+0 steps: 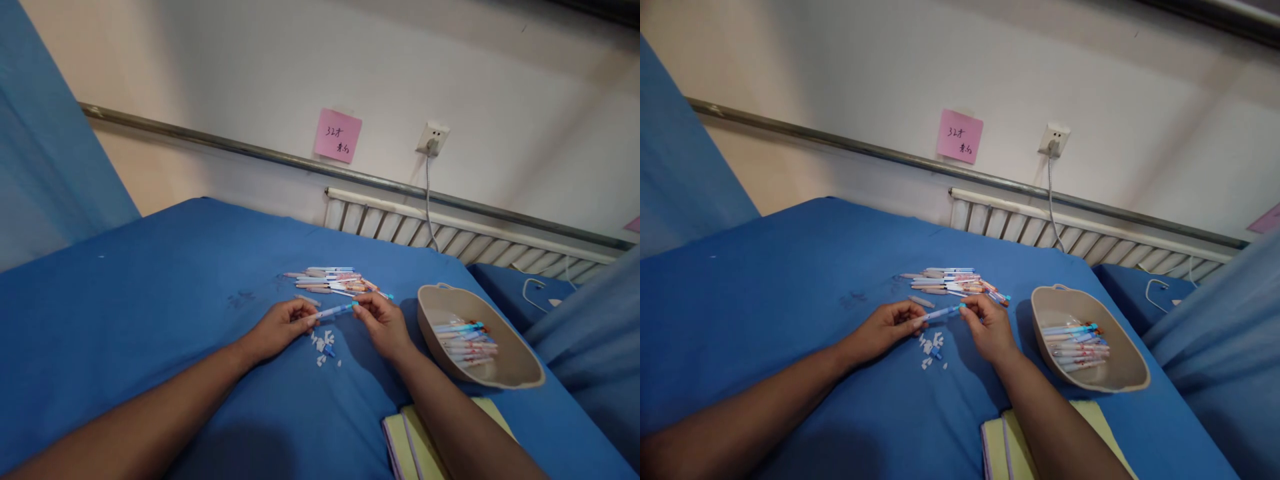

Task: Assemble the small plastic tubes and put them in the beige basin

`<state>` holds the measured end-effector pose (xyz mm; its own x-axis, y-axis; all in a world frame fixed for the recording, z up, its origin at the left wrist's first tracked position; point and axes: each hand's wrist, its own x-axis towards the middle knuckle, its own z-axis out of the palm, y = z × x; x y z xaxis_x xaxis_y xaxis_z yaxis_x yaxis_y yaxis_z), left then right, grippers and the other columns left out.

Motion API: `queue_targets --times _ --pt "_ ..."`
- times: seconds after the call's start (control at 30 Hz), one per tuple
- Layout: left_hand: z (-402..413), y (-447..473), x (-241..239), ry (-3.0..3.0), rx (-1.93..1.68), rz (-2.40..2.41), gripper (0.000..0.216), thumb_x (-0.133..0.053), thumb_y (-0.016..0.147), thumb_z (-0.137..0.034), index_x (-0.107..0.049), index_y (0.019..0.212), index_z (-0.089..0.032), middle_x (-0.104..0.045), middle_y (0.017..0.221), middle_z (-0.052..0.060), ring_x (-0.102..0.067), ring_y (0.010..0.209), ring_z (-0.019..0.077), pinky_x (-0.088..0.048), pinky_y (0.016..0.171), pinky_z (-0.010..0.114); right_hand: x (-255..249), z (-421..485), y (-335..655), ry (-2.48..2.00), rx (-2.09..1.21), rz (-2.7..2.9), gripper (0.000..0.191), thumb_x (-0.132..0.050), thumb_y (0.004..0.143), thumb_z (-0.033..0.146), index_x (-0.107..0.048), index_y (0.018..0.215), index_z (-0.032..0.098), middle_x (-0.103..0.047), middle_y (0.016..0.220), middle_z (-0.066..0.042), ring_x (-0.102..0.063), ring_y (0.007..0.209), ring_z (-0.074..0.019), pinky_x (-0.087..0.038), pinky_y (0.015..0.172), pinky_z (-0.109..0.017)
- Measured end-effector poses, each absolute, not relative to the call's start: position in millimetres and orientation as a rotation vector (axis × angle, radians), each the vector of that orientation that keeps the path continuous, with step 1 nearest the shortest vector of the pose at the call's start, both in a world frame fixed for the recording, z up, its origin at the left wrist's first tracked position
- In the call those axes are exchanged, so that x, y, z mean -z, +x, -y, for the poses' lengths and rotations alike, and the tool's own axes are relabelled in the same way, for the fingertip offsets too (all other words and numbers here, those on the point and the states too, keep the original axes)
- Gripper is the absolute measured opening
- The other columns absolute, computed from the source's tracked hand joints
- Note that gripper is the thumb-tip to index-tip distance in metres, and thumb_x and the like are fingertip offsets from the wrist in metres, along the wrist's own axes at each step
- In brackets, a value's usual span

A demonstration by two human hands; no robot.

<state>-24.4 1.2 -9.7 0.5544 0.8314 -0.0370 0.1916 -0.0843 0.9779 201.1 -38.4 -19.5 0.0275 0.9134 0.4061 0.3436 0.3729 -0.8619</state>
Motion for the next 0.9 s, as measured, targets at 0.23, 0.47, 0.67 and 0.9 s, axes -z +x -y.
queue_targets --times 0.23,0.47,0.67,0.9 --pt "3 -25 7 1.574 -0.504 -0.803 0.022 -0.058 0.079 -0.034 -0.060 0.090 -0.015 -0.065 0.080 0.002 -0.057 0.067 0.0121 -0.044 0.067 0.025 18 34 194 -1.081 -0.944 1.302 0.026 -0.063 0.076 0.044 -0.055 0.072 0.019 -0.059 0.056 0.003 -0.056 0.051 -0.0123 -0.047 0.052 -0.025" --pt "7 -23 4 1.642 -0.431 -0.744 0.025 -0.053 0.083 -0.035 -0.059 0.098 -0.016 -0.064 0.081 0.000 -0.057 0.072 0.0129 -0.045 0.073 0.026 20 35 190 -1.046 -0.996 1.296 0.029 -0.059 0.079 0.048 -0.054 0.074 0.020 -0.059 0.057 0.003 -0.055 0.051 -0.0119 -0.046 0.053 -0.024" --pt "8 -23 3 1.666 -0.439 -0.779 0.024 -0.052 0.083 -0.036 -0.058 0.094 -0.015 -0.064 0.083 0.001 -0.057 0.074 0.0135 -0.045 0.073 0.025 25 35 191 -1.132 -0.863 1.386 0.031 -0.056 0.082 0.048 -0.053 0.069 0.019 -0.056 0.056 0.003 -0.052 0.049 -0.0108 -0.042 0.051 -0.023" --pt "7 -23 0 1.744 -0.441 -0.784 0.026 -0.048 0.086 -0.040 -0.059 0.092 -0.017 -0.061 0.083 0.000 -0.056 0.078 0.0147 -0.044 0.075 0.025 21 39 193 -1.200 -0.724 1.509 0.040 -0.045 0.087 0.052 -0.052 0.066 0.019 -0.056 0.056 0.001 -0.054 0.051 -0.0120 -0.041 0.052 -0.023"
